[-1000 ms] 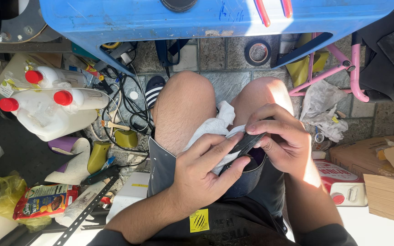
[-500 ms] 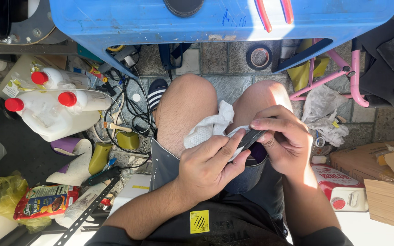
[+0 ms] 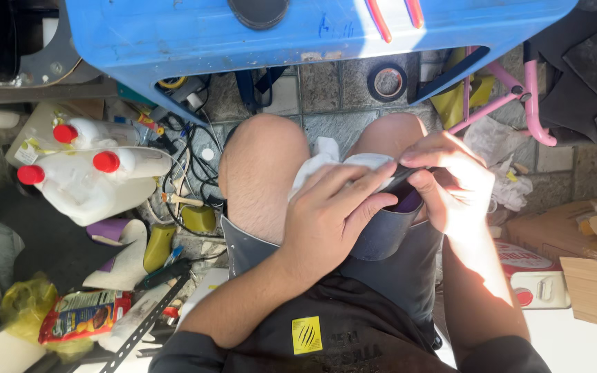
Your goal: The person uses a heat gun to warm a black shoe sole, then wipes it with a cloth. They press and smooth the sole edges by hand, inspect the fit, and use a hammer to tap the sole into place.
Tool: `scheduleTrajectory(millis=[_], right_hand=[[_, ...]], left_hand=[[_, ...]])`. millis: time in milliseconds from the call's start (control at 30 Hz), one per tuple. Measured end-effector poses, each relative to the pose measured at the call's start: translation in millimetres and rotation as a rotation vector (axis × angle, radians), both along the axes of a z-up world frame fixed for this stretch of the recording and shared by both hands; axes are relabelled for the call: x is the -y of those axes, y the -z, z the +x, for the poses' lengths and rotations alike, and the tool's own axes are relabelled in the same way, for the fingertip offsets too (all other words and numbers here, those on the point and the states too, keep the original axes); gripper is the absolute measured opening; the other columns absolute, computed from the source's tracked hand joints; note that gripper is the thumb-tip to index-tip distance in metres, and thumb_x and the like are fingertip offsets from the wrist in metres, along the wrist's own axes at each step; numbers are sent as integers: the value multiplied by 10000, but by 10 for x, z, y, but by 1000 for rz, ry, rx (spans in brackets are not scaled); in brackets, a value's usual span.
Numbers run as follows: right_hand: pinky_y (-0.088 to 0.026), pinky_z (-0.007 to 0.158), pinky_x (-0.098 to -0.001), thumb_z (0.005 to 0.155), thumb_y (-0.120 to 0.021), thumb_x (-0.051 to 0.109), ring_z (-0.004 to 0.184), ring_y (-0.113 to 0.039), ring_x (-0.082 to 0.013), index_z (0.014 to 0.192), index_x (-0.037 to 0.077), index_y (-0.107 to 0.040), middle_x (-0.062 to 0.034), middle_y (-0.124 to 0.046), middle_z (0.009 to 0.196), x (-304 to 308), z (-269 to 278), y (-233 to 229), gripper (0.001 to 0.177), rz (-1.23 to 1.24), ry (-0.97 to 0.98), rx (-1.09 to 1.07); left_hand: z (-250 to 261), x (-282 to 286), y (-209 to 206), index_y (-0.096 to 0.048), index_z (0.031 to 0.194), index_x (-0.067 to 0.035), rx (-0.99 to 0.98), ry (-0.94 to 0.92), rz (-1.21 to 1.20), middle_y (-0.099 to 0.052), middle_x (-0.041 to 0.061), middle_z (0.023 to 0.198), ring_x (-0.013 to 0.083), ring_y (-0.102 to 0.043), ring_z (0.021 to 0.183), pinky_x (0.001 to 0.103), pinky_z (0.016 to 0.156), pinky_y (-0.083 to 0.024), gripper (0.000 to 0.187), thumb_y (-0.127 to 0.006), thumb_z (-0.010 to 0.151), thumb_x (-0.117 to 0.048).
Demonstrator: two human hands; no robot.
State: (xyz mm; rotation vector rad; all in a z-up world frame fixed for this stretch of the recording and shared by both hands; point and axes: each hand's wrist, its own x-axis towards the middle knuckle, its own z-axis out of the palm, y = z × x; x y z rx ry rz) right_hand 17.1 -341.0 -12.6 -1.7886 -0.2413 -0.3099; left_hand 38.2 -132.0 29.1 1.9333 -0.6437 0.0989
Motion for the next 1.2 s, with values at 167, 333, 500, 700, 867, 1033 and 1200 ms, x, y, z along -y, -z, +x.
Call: scheduleTrajectory(millis=[167, 333, 500, 700, 867, 1033, 1200], right_hand=[[-488, 901, -384, 879, -765, 222, 956, -648, -270, 1046, -15, -640, -164, -670, 1036, 188, -101, -57, 315, -78, -79, 134], [-508, 813, -300, 944, -780, 145, 892, -632, -202, 1097, -9, -725, -128, -709, 1013, 237, -128, 28, 224, -79, 77, 102], [-511, 717, -273, 897, -791, 143, 821, -651, -165, 1076, -5, -720, -129, -673, 1021, 299, -287, 197, 243, 38, 151, 63], [-509, 786, -289, 934, -818, 204, 892, -634, -187, 1083, 13, -695, -109, -655, 981, 295, -309, 311, 272, 68, 205, 135], [-513, 809, -303, 939, -819, 199, 911, -626, -190, 1100, 25, -674, -102, -652, 966, 263, -331, 295, 278, 41, 197, 163], [-534, 827, -317, 883, -856, 223, 930, -614, -188, 1088, 29, -656, -81, -605, 1037, 283, -339, 282, 346, 109, 151, 185], [-505, 850, -305, 842, -858, 185, 948, -594, -184, 1052, 37, -676, -71, -605, 1034, 287, -371, 242, 314, 86, 131, 130]], left_hand=[[-3, 160, -16, -676, 1190, -97, 72, 90, -54, -679, 9, 1039, 185, -680, 909, 308, 793, -547, 233, -755, 971, -83], [105, 226, -66, -663, 1100, -72, 158, 148, 81, -628, 23, 931, 199, -645, 848, 335, 746, -528, 197, -762, 929, -72], [82, 155, -62, -637, 1059, -69, 100, 157, 81, -621, 46, 933, 229, -658, 856, 354, 746, -531, 155, -749, 957, -100], [-63, 29, -8, -633, 1043, -63, -42, 165, 110, -627, 67, 946, 264, -681, 820, 374, 702, -542, 118, -717, 972, -108], [-118, -21, -10, -624, 1042, -63, -120, 154, 136, -660, 120, 1075, 288, -700, 821, 379, 663, -552, 109, -698, 968, -96], [-117, -2, -36, -583, 1110, -60, -280, 181, 10, -712, 99, 1178, 249, -765, 932, 306, 736, -614, 157, -681, 1005, -124], [-99, 71, -6, -646, 1276, -26, -188, 187, 25, -709, 116, 1143, 262, -759, 930, 318, 773, -606, 343, -731, 977, -171]])
